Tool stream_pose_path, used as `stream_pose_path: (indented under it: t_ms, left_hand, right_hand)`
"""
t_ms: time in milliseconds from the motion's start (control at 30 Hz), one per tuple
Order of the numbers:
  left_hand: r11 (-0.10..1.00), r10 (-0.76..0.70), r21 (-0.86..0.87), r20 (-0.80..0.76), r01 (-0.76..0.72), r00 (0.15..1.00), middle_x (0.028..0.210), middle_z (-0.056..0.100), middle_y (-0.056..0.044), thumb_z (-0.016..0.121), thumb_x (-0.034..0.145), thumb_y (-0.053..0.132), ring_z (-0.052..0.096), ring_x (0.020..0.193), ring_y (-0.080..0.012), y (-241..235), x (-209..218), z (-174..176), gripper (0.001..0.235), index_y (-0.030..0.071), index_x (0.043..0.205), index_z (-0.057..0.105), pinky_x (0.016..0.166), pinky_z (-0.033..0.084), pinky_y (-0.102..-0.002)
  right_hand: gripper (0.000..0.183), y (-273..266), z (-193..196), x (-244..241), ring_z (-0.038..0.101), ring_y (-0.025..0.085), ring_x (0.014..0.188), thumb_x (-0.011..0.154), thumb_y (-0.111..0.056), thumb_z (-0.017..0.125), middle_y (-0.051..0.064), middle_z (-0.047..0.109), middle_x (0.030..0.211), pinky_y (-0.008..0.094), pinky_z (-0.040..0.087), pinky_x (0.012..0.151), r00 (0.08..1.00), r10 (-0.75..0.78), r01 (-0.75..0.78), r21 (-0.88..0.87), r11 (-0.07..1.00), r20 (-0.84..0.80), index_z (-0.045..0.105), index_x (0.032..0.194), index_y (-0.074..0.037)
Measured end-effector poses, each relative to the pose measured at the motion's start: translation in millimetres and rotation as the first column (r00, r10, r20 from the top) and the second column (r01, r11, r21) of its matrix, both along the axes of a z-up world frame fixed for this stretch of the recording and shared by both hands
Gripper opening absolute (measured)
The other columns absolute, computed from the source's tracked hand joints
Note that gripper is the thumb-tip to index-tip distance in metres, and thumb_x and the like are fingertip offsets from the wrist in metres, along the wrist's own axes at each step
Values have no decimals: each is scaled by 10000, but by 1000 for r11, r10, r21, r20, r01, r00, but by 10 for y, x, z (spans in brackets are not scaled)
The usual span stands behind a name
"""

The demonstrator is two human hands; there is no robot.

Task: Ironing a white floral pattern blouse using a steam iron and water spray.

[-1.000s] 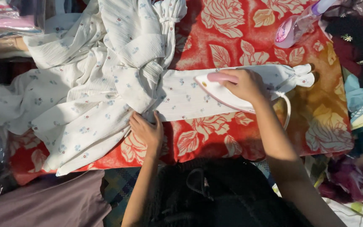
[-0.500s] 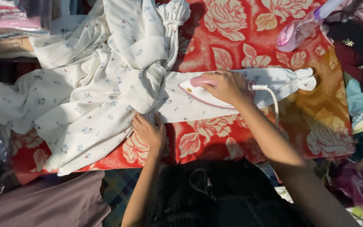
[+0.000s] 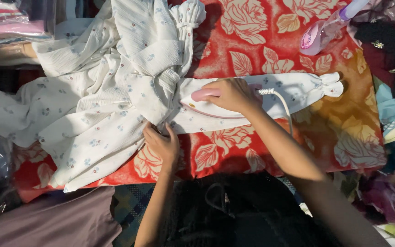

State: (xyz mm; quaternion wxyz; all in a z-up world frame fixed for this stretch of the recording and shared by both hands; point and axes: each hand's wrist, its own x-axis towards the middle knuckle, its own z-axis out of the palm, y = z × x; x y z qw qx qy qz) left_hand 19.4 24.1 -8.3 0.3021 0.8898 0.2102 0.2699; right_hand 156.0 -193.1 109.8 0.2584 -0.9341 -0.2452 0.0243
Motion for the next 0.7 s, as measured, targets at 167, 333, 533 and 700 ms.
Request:
stream_pose_path:
  t_ms: [167, 333, 533, 700]
  left_hand:
    - [990, 2, -139, 141, 18, 990, 1039, 583, -189, 692, 973, 130, 572, 897, -332, 26, -14, -111, 324, -43, 1211, 556, 813, 452, -447]
    - [965, 14, -260, 168, 31, 986, 993, 585, -178, 643, 983, 77, 567, 842, -303, 18, -23, -107, 242, -43, 1175, 557, 789, 469, -416]
    - [957, 10, -285, 224, 55, 974, 1001, 585, -179, 625, 994, 68, 576, 852, -298, 37, -23, -109, 234, -54, 1178, 545, 794, 486, -399]
    - [923, 32, -381, 213, 53, 977, 996, 595, -177, 638, 992, 90, 587, 818, -287, 44, -24, -99, 240, -57, 1160, 548, 769, 503, -384]
  right_hand:
    - [361, 86, 16, -81, 739, 336, 875, 824, -456, 791, 117, 771, 1000, 458, 570, 789, 992, -119, 119, 9, 993, -40, 794, 1125, -257]
    - [373, 105, -26, -133, 739, 335, 875, 760, -456, 815, 107, 770, 972, 447, 572, 786, 990, 45, -49, -27, 998, -136, 810, 1087, -275]
    - [378, 203, 109, -272, 733, 332, 882, 770, -454, 805, 99, 761, 979, 458, 562, 788, 989, 46, -53, -46, 998, -141, 805, 1108, -284]
    - [324, 269, 2, -336, 744, 324, 902, 781, -430, 793, 78, 780, 1005, 452, 566, 785, 986, 144, -138, 77, 987, -79, 806, 1053, -253]
